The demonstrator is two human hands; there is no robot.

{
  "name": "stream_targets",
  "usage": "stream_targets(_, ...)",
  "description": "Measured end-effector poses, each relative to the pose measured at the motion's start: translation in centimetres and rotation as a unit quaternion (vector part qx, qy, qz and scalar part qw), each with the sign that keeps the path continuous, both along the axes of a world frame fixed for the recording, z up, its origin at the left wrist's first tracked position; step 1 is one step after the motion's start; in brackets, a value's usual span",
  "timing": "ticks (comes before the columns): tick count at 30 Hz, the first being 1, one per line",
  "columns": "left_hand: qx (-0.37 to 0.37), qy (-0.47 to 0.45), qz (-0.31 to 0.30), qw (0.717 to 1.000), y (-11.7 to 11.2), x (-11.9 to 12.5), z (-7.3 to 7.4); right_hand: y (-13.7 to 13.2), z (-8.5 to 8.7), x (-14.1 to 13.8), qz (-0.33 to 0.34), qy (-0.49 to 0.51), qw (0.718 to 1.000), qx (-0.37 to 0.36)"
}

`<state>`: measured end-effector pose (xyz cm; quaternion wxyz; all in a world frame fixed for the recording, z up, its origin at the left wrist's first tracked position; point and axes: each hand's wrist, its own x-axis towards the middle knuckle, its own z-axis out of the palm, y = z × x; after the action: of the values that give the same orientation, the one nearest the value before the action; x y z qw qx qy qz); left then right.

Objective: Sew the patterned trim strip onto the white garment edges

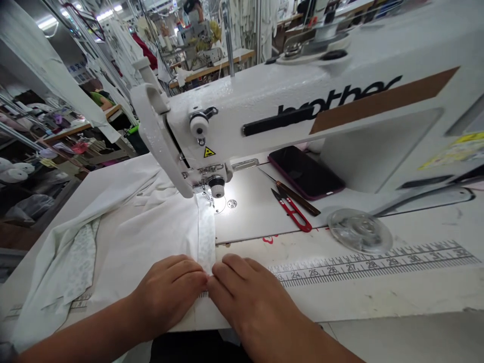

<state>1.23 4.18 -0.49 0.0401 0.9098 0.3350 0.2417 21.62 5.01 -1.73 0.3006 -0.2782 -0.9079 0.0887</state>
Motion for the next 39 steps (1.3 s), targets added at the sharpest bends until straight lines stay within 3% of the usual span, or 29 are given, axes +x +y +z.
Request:
stream_targets(8, -0.083, 0.027, -0.017, 0.996, 1.6, 0.2, 1.9, 0.9, 0.5, -0.2, 0.015, -0.027, 0.998, 0.058)
stream_targets(12, -0.031, 0.024, 0.020, 0.999, 4.3, 0.2, 1.8, 1.2, 0.8, -0.8, 0.040, -0.110, 0.990, 0.074)
stream_targets(15, 0.011, 0.034, 0.029, 0.999, 5.6, 0.2, 1.0, 1.4, 0.7, -1.2, 0.019, -0.114, 0.991, 0.066)
stream_targets(20, 0.014, 0.046, 0.021, 0.999, 4.6, 0.3, 0.7, 0.9, 0.4, -1.0, 0.039, -0.131, 0.988, 0.068)
stream_targets(22, -0.025, 0.041, 0.027, 0.998, 3.5, 0.3, 1.4, 0.9, 0.4, -0.8, 0.035, -0.108, 0.993, 0.036)
stream_targets(26, -0.162, 0.048, 0.024, 0.985, 1.5, 0.5, 3.2, 1.5, 0.9, -0.9, 0.007, 0.018, 0.995, -0.102)
stream_targets(28, -0.188, 0.046, 0.042, 0.980, 1.2, 0.8, 3.3, 1.9, 1.6, -1.3, 0.004, 0.059, 0.989, -0.132)
stream_targets(32, -0.118, -0.013, 0.143, 0.983, 2.6, 1.1, 1.4, 2.8, 3.1, -2.1, 0.031, 0.077, 0.989, -0.122)
stream_targets(35, -0.034, -0.032, 0.140, 0.989, 4.3, 0.5, 0.1, 4.8, 3.9, -2.0, 0.041, 0.041, 0.987, -0.150)
stream_targets(39, 0.015, -0.051, 0.149, 0.987, 5.2, -0.5, -0.1, 8.3, 3.4, -1.4, 0.015, -0.021, 0.984, -0.176)
